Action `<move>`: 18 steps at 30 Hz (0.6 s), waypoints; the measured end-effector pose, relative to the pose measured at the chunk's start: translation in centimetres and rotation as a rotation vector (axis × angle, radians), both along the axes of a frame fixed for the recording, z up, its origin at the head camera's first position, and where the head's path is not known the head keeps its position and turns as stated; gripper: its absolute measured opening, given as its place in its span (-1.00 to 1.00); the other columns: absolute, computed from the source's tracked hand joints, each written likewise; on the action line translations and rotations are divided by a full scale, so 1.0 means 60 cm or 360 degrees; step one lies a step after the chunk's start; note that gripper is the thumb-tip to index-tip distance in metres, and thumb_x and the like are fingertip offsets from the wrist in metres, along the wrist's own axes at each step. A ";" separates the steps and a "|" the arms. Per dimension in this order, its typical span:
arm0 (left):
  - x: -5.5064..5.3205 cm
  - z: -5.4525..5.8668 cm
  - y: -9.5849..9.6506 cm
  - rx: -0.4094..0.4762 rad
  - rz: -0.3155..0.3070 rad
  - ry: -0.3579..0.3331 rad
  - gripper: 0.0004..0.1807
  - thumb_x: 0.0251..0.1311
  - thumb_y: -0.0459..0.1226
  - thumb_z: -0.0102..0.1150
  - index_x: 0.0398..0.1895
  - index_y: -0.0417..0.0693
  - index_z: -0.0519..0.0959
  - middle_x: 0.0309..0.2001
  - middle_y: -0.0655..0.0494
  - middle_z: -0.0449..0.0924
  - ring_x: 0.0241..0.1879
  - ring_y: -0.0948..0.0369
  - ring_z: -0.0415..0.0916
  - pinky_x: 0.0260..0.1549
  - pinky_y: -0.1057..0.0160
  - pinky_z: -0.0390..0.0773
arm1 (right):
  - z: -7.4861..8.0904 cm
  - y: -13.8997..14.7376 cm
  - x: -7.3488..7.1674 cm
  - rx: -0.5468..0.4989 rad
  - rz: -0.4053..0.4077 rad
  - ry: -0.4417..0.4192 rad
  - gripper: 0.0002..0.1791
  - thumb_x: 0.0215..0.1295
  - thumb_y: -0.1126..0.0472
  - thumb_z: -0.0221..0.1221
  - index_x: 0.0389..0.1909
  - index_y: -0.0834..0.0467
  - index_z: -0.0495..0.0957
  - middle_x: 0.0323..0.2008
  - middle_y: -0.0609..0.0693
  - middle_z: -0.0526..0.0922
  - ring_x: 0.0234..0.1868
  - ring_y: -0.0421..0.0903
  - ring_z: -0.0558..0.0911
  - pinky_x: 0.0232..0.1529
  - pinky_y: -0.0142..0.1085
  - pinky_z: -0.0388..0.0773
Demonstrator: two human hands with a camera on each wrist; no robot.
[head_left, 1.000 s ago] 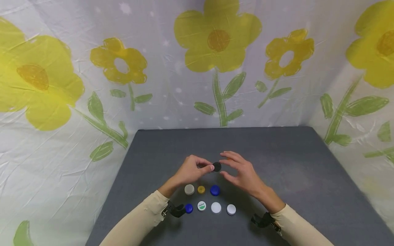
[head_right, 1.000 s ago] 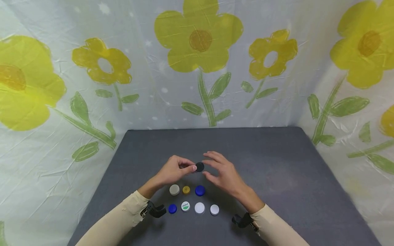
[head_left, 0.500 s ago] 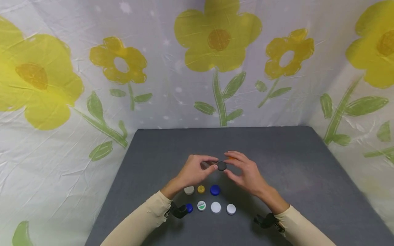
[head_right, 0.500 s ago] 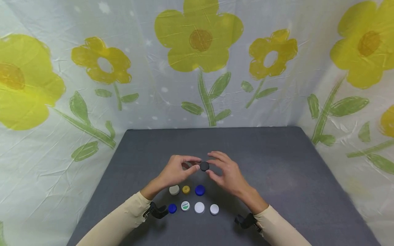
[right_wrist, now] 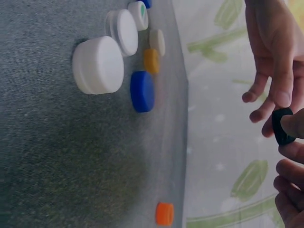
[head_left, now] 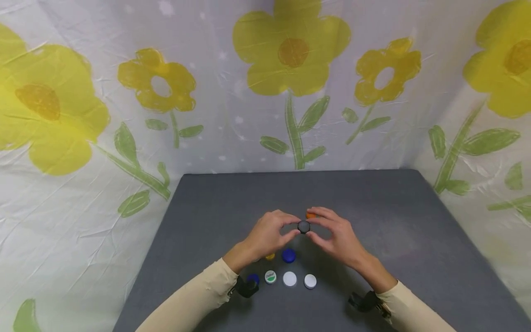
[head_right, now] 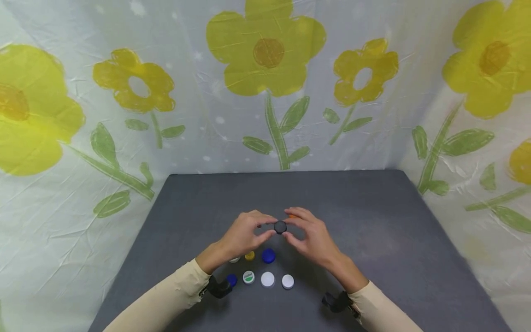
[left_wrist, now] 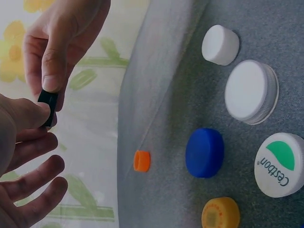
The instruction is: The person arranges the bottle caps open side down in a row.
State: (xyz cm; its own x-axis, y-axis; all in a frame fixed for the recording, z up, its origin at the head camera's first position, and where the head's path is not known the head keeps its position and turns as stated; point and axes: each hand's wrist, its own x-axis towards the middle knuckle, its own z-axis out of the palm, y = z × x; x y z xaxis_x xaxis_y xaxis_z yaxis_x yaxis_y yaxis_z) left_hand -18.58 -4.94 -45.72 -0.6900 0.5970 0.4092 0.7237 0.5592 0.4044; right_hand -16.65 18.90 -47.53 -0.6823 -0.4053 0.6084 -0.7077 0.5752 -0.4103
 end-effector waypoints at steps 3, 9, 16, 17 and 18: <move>0.000 -0.004 0.005 -0.0073 -0.0007 0.0036 -0.72 0.26 -0.08 0.35 -0.01 0.09 0.73 -0.08 0.25 0.76 -0.08 0.28 0.64 -0.08 0.18 0.63 | -0.004 0.003 0.002 0.0010 0.0014 -0.0002 -0.64 0.11 0.16 0.47 -0.03 0.10 0.72 0.17 0.06 0.65 0.27 0.03 0.55 0.16 -0.04 0.53; 0.001 -0.019 0.022 -0.0232 0.0001 0.0087 -0.73 0.24 -0.07 0.37 -0.04 0.09 0.74 -0.07 0.30 0.75 -0.10 0.27 0.62 -0.15 0.22 0.65 | -0.016 0.015 0.006 0.0101 0.0011 -0.0018 -0.67 0.10 0.17 0.47 -0.09 0.12 0.73 0.16 0.10 0.64 0.23 0.07 0.58 0.07 0.03 0.58; 0.010 -0.039 0.033 -0.0415 0.0012 0.0143 -0.75 0.19 -0.05 0.40 -0.09 0.14 0.76 -0.14 0.35 0.76 -0.18 0.27 0.64 -0.22 0.25 0.64 | -0.034 0.020 0.016 0.0234 0.0041 -0.0125 -0.68 0.11 0.15 0.46 -0.09 0.12 0.75 0.17 0.11 0.62 0.23 0.10 0.58 0.05 0.04 0.60; 0.011 -0.042 0.034 -0.0446 0.0016 0.0138 -0.75 0.20 -0.04 0.40 -0.09 0.16 0.76 -0.14 0.36 0.76 -0.19 0.28 0.63 -0.24 0.25 0.64 | -0.037 0.019 0.017 0.0258 0.0044 -0.0134 -0.68 0.12 0.15 0.46 -0.09 0.12 0.75 0.17 0.11 0.63 0.23 0.10 0.58 0.06 0.04 0.60; 0.012 -0.046 0.035 -0.0472 0.0013 0.0130 -0.76 0.20 -0.03 0.39 -0.10 0.18 0.76 -0.15 0.37 0.76 -0.20 0.28 0.63 -0.25 0.24 0.63 | -0.040 0.019 0.019 0.0277 0.0048 -0.0142 -0.68 0.11 0.16 0.46 -0.09 0.13 0.75 0.17 0.12 0.63 0.23 0.10 0.58 0.06 0.03 0.60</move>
State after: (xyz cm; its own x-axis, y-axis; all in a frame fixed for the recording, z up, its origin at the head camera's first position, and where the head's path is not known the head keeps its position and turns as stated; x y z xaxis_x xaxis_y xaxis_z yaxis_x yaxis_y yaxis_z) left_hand -17.89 -2.87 -48.48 -0.6674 0.6932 0.2722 0.7420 0.6501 0.1635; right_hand -15.53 20.03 -49.93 -0.7165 -0.5201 0.4649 -0.6907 0.6222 -0.3685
